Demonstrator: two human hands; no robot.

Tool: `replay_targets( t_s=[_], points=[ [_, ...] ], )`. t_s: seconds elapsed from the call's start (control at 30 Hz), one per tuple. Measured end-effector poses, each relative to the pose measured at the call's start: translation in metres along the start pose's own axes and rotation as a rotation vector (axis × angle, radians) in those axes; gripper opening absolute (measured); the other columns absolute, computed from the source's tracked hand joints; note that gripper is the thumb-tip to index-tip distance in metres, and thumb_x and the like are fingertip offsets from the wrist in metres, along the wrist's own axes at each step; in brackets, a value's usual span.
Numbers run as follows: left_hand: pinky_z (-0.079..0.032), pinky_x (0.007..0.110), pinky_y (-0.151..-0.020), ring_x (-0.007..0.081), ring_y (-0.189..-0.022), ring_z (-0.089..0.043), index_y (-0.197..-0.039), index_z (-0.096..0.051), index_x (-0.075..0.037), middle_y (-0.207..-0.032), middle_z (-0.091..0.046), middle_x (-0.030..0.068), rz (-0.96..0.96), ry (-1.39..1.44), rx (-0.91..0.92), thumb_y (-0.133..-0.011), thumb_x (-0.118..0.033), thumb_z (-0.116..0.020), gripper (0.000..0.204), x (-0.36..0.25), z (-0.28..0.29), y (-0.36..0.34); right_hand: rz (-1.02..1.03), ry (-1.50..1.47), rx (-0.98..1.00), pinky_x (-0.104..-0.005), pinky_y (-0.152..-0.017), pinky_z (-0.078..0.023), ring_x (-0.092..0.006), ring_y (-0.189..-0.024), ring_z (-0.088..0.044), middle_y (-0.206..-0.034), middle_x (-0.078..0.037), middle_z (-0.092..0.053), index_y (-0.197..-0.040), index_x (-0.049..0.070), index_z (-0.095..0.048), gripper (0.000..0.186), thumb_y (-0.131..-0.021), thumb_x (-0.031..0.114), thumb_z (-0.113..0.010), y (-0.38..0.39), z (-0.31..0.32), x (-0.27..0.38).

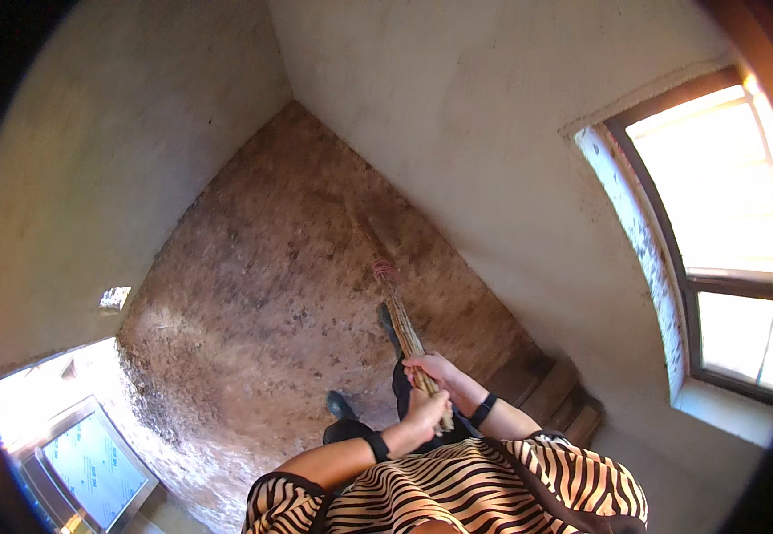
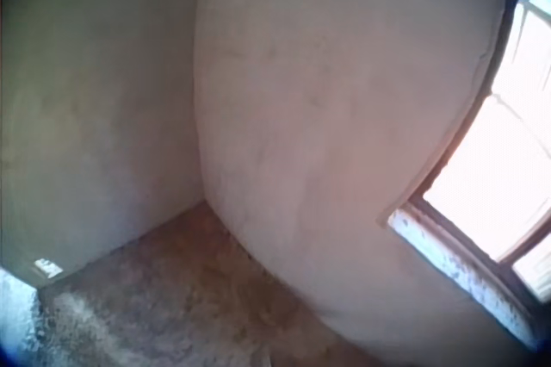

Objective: The person sweeps debris into a pile using a broom and then shovels the pile into a bucket.

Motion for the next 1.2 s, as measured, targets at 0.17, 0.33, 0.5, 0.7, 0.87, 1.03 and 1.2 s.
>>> replay_targets(
  t_s=[0.17,0.33,0.5,0.7,0.87,1.03,1.2],
  points=[
    [-0.041,0.029,-0.044,0.0174,-0.049,-0.052,-0.067,-0.052,-0.004,-0.057,-0.053,0.0070,0.100,0.078,0.130,-0.080,-0.010,-0.054,0.014,-0.055,-0.049,-0.054,0.002,0.091,-0.125,-0.0317,-0.046,-0.045,-0.0191,-0.051,-0.055,-0.061,-0.009,-0.058,-0.071,0.000,-0.059,0.019,-0.081,0.016,-0.061,-0.041,0.061,0.073],
    [-0.038,0.030,-0.041,0.0169,-0.046,-0.048,-0.069,-0.051,-0.004,-0.053,-0.048,0.0051,0.073,0.351,-0.131,-0.079,-0.004,-0.054,0.010,-0.066,0.008,-0.081,-0.082,0.090,0.153,-0.0364,-0.049,-0.047,-0.0221,-0.055,-0.057,-0.065,-0.012,-0.059,-0.077,-0.001,-0.060,0.015,-0.081,0.013,-0.062,-0.118,0.003,0.064],
    [-0.040,0.029,-0.046,0.0156,-0.054,-0.050,-0.081,-0.044,-0.007,-0.063,-0.048,0.0043,-0.131,0.424,-0.281,-0.081,-0.003,-0.054,0.010,-0.065,-0.030,-0.077,-0.107,0.336,0.280,-0.0346,-0.046,-0.046,-0.0206,-0.053,-0.056,-0.064,-0.011,-0.058,-0.073,-0.001,-0.060,0.018,-0.080,0.014,-0.065,-0.096,-0.012,0.084],
    [-0.042,0.033,-0.044,0.0202,-0.050,-0.053,-0.077,-0.049,-0.002,-0.059,-0.052,0.0069,-0.061,0.160,-0.041,-0.079,-0.005,-0.054,0.006,-0.114,-0.026,-0.077,-0.035,0.316,0.183,-0.0327,-0.048,-0.046,-0.0188,-0.053,-0.055,-0.064,-0.007,-0.058,-0.070,0.001,-0.058,0.021,-0.084,0.016,-0.061,-0.093,-0.004,0.132],
    [-0.042,0.035,-0.046,0.0216,-0.050,-0.052,-0.071,-0.053,0.000,-0.057,-0.053,0.0101,-0.033,0.432,-0.045,-0.083,-0.006,-0.055,0.014,-0.175,0.053,-0.108,0.201,0.354,0.281,-0.0318,-0.058,-0.045,-0.0162,-0.060,-0.054,-0.069,-0.006,-0.058,-0.075,0.003,-0.058,0.023,-0.084,0.024,-0.057,-0.072,-0.104,0.181],
    [-0.040,0.035,-0.051,0.0196,-0.059,-0.049,-0.082,-0.043,-0.005,-0.067,-0.049,0.0078,-0.248,0.311,-0.172,-0.086,-0.006,-0.048,0.007,-0.211,0.052,-0.063,0.012,0.522,0.415,-0.0281,-0.059,-0.045,-0.0131,-0.059,-0.053,-0.066,-0.003,-0.057,-0.071,0.005,-0.056,0.025,-0.086,0.025,-0.056,-0.111,-0.149,0.177],
    [-0.041,0.033,-0.046,0.0195,-0.051,-0.052,-0.073,-0.049,-0.002,-0.058,-0.052,0.0093,-0.303,0.339,-0.096,-0.082,-0.005,-0.051,0.010,-0.259,0.097,-0.067,0.125,0.526,0.300,-0.0300,-0.058,-0.045,-0.0142,-0.057,-0.053,-0.066,-0.005,-0.058,-0.069,0.004,-0.055,0.023,-0.086,0.020,-0.056,-0.117,-0.191,0.210]
  ],
)
Point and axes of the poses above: each hand's wrist, its own y-axis away from the middle knuckle, its own z-axis out of the back of the hand, x = y × z, the point moved 4 cm from there along -y, towards the middle knuckle
